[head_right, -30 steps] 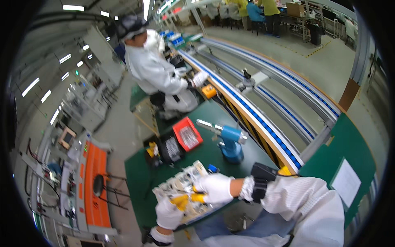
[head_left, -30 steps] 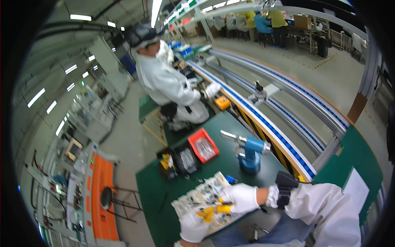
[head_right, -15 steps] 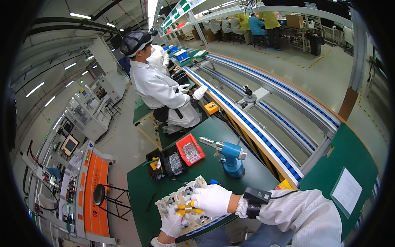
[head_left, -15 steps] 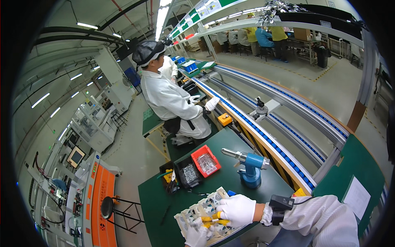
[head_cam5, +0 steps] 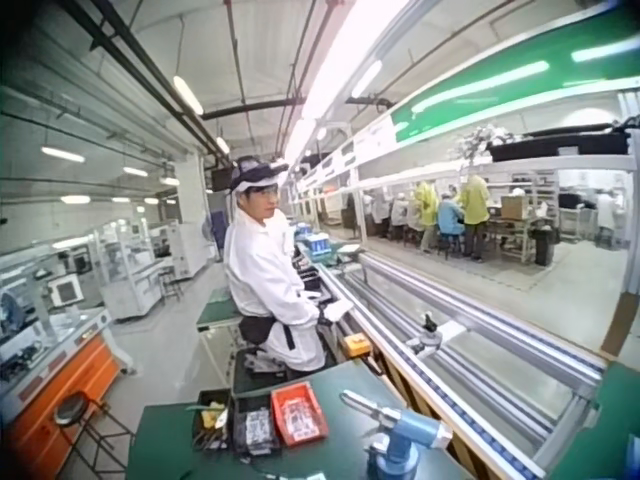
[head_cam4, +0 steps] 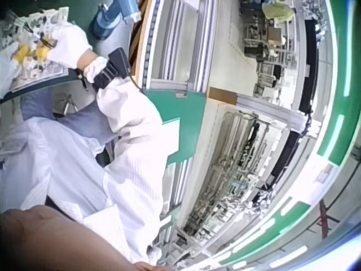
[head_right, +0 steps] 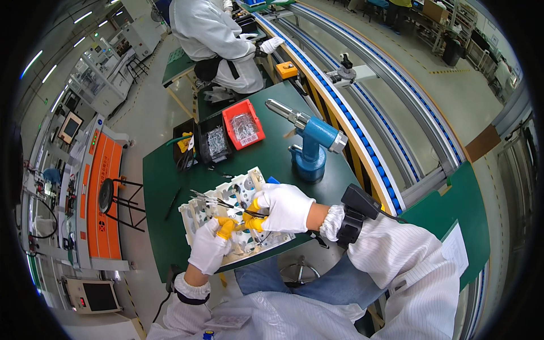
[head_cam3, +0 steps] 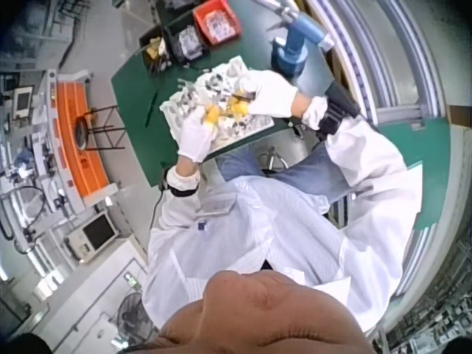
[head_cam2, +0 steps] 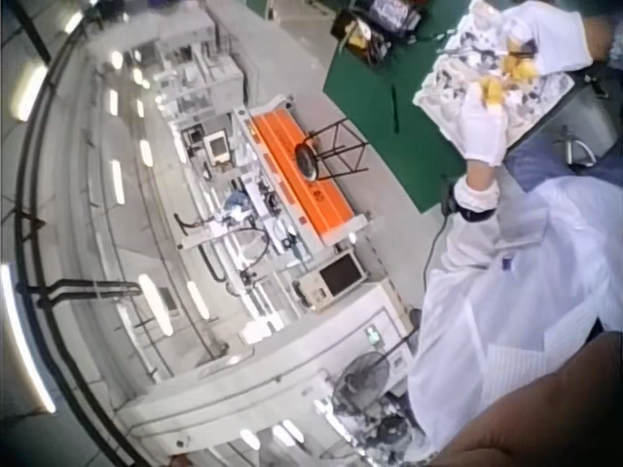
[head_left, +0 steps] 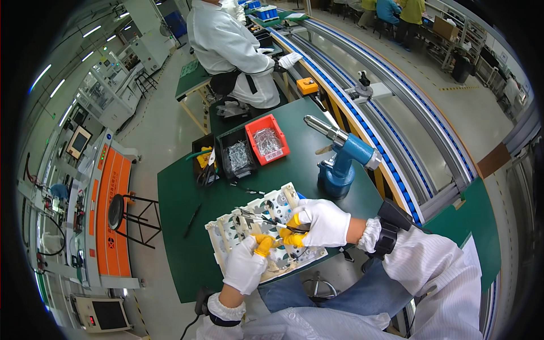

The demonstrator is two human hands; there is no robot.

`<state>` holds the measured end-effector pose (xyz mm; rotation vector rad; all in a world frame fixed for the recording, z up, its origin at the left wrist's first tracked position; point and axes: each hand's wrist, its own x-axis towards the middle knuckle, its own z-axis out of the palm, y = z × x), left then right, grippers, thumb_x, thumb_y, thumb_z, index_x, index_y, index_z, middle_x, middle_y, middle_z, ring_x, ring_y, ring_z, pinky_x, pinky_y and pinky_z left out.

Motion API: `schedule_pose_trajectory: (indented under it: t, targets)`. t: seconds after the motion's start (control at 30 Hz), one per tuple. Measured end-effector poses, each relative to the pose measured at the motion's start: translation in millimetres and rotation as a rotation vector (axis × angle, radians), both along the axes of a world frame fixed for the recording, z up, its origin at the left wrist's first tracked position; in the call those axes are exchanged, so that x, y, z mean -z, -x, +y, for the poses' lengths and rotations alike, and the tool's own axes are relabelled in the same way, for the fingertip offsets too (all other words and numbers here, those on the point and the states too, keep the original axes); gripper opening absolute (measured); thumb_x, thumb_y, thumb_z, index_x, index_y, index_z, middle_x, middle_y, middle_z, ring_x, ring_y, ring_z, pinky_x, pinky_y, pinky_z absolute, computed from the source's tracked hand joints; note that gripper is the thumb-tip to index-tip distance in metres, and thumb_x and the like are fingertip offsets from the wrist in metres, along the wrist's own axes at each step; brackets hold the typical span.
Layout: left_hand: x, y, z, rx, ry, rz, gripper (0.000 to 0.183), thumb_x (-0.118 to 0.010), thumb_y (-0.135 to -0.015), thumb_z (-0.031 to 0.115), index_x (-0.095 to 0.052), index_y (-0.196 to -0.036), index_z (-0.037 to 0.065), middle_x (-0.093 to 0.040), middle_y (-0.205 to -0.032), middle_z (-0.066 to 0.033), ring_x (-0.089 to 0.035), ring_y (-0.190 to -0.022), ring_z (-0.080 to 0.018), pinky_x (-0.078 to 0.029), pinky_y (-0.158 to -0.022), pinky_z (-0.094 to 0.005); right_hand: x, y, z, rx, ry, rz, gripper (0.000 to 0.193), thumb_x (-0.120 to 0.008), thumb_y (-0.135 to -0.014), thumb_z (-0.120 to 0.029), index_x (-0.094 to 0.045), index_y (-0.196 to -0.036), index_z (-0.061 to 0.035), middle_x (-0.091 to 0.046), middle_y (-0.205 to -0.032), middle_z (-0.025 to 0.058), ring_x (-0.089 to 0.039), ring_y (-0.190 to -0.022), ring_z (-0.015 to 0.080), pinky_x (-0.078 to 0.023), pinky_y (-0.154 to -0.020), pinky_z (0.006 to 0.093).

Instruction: Manually assemble components into a battery pack housing and secure with an electric screwdriver.

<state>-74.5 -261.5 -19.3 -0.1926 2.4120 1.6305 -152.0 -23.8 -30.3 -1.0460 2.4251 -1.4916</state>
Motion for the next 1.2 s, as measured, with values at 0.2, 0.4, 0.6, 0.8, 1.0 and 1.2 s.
schedule_pose_trajectory:
  t: [0.2, 0.4, 0.6, 0.8, 1.0, 1.2]
  targets:
    - [-1.3, -7.6, -3.9, 0.015, 0.119, -0.007, 0.018, -0.066, -0.098, 0.012, -0.072, -0.110, 0.001, -0.074, -0.087, -0.0067, -0.066, -0.076, -0.0123, -0.052, -0.070, -0.0282, 2.5, -6.7, -5.9, -0.015, 0.055, 0.044, 0.020, -0.087, -0.079, -0.015, -0.075, -0.092, -0.0058, -0.067, -0.085, 0.0075, -0.064, -0.075, 0.0221, -0.054, -0.071, 0.0303]
    - [-38.3, 39.7, -33.9, 0.113, 0.647, 0.456, 0.015, -0.068, -0.086, 0.013, -0.071, -0.095, 0.001, -0.068, -0.078, -0.0223, -0.069, -0.068, -0.0373, -0.054, -0.062, -0.0415, -17.9, -7.3, -8.3, 0.028, -0.191, 0.075, 0.023, -0.080, -0.079, -0.027, -0.075, -0.096, -0.0114, -0.071, -0.094, 0.0088, -0.069, -0.086, 0.0300, -0.057, -0.076, 0.0363]
    - [-21.1, 229.0, -39.2, 0.115, 0.937, 0.576, 0.021, -0.064, -0.090, 0.018, -0.071, -0.108, 0.010, -0.072, -0.100, -0.0177, -0.068, -0.095, -0.0385, -0.055, -0.084, -0.0481, -22.6, -2.1, -4.3, 0.032, -0.322, 0.083, 0.019, -0.077, -0.079, -0.029, -0.073, -0.087, -0.0130, -0.069, -0.086, 0.0101, -0.068, -0.080, 0.0317, -0.056, -0.068, 0.0394]
    - [71.6, 334.0, -48.0, 0.469, 1.534, 0.637, 0.016, -0.062, -0.091, 0.018, -0.077, -0.096, 0.016, -0.072, -0.102, -0.0062, -0.067, -0.104, -0.0265, -0.052, -0.082, -0.0429, -10.4, 0.4, -13.4, -0.031, -0.250, 0.082, 0.020, -0.078, -0.076, -0.028, -0.068, -0.081, -0.0101, -0.065, -0.081, 0.0113, -0.066, -0.080, 0.0334, -0.056, -0.070, 0.0410]
    - [118.5, 371.8, -54.8, 0.339, 1.574, 0.535, 0.015, -0.066, -0.085, 0.016, -0.080, -0.091, 0.015, -0.076, -0.092, -0.0121, -0.072, -0.091, -0.0292, -0.056, -0.076, -0.0439, -23.9, 2.7, -17.3, -0.051, -0.292, 0.066, 0.018, -0.073, -0.080, -0.028, -0.069, -0.078, -0.0107, -0.067, -0.080, 0.0070, -0.066, -0.088, 0.0280, -0.056, -0.069, 0.0393]
    - [74.8, 353.4, -40.9, 0.267, 1.202, 0.467, 0.018, -0.068, -0.083, 0.022, -0.077, -0.093, 0.010, -0.076, -0.097, -0.0170, -0.073, -0.093, -0.0360, -0.059, -0.083, -0.0467, -28.7, 9.7, -8.7, -0.072, -0.355, 0.040, 0.016, -0.071, -0.081, -0.027, -0.070, -0.080, -0.0106, -0.067, -0.083, 0.0098, -0.067, -0.085, 0.0314, -0.057, -0.069, 0.0424]
